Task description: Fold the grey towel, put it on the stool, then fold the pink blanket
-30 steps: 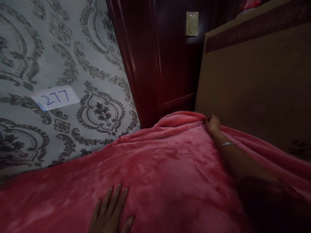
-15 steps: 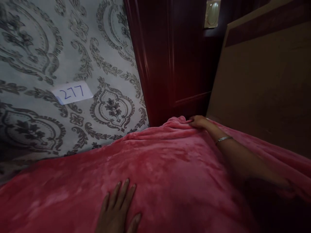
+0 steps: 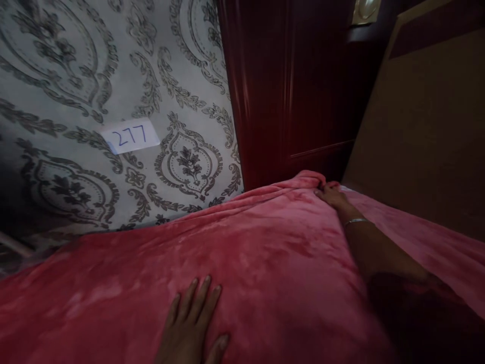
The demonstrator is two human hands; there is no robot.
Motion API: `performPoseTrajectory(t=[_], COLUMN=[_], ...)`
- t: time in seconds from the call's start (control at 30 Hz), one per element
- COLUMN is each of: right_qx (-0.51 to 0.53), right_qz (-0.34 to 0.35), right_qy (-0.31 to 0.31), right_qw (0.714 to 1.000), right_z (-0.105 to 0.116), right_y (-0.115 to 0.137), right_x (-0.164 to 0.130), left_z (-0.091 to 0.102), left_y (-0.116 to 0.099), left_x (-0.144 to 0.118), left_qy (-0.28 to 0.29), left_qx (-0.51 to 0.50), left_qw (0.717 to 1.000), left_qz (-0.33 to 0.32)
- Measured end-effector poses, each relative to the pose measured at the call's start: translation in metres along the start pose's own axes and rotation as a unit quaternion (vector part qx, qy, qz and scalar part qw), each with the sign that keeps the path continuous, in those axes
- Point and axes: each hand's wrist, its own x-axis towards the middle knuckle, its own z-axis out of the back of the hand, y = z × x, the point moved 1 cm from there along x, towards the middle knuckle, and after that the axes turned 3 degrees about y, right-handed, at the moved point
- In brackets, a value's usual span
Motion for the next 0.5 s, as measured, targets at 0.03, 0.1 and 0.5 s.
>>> performPoseTrajectory(t=[0.03, 0.1, 0.5], right_qx=[-0.012, -0.028, -0.154], right_qz=[-0.013, -0.038, 0.198], right_qy=[0.018, 0.026, 0.086], right_qw=[1.000, 0.999, 0.964], right_z=[-0.003, 0.002, -0.004], right_y=[0.000, 0.003, 0.059], right_x=[-0.003, -0.010, -0.076], left_z=[0.000, 0.002, 0.016], left_y=[0.000, -0.001, -0.012], left_x=[0.000, 0.001, 0.001], left_qy=[-0.003, -0.002, 0.094], left_qx=[0.004, 0.010, -0.069], left_qw=[1.000, 1.000, 0.992], left_qz=[-0.002, -0.004, 0.053])
